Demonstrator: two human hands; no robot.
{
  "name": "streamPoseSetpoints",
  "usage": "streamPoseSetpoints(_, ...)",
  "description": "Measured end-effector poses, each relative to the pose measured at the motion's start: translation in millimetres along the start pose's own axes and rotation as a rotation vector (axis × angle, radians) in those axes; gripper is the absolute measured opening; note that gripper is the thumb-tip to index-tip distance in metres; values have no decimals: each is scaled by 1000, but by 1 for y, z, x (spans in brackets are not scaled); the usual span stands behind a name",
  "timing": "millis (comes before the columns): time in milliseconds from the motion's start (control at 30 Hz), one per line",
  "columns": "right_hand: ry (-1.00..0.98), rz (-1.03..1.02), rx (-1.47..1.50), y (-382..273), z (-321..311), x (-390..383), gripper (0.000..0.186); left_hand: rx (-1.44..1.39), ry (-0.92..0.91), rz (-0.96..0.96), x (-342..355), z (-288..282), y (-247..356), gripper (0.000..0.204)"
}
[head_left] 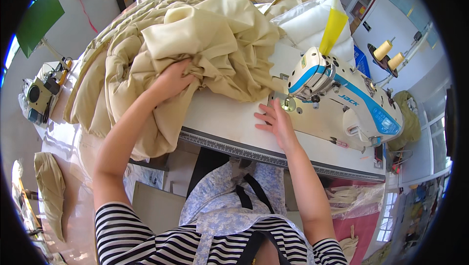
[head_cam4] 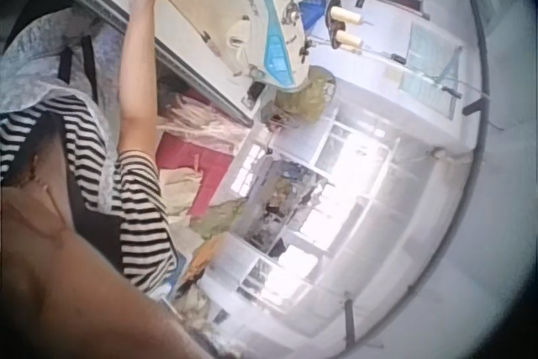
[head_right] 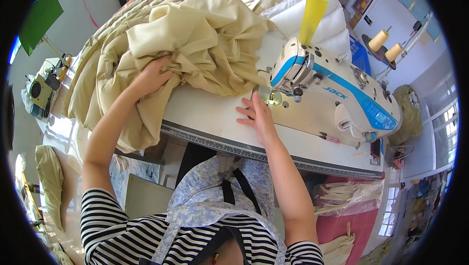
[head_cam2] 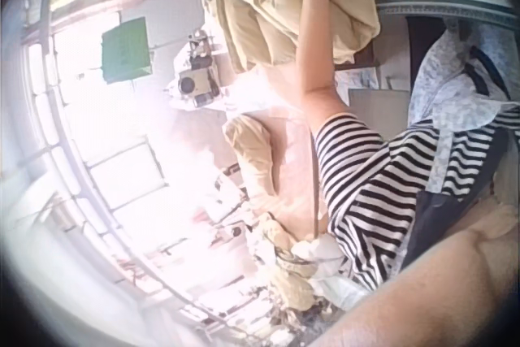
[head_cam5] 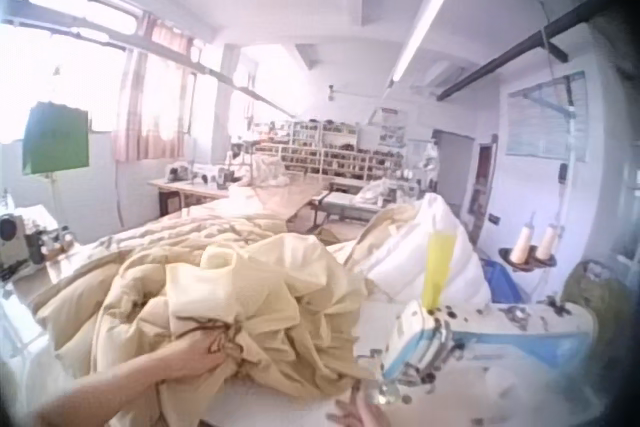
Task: The person sews a beige quilted jacket using a sewing machine. They guide the fabric under the needle, align edges, and adjust the jacket as needed while operating the machine.
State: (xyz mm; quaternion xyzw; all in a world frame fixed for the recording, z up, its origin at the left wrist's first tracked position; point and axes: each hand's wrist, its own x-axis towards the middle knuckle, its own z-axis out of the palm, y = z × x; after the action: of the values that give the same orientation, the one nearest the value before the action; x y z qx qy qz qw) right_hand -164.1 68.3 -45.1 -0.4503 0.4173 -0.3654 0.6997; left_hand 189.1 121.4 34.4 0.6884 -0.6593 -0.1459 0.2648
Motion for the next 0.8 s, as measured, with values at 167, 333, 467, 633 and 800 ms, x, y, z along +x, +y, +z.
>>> streamPoseSetpoints(167,-210,-116,419,-46,59,75,89,-667,93,102,-128,-77,33,46)
streamPoseSetpoints(333,33,-632,-2,-169,161,97,61,-312,-872,324,-178,-135,52,77)
streamPoseSetpoints(467,-628,-1181,-372,-217,237,39,57,-141,479,426,-163,-182,67,93)
streamPoseSetpoints(633,-960,-866,-544,-152,260,-20,62,202,392,153,-68,-89,17,88)
streamPoseSetpoints(800,-914,-709,-752,-95,215,-46,64,43,-24,152,-34,13,-13,83)
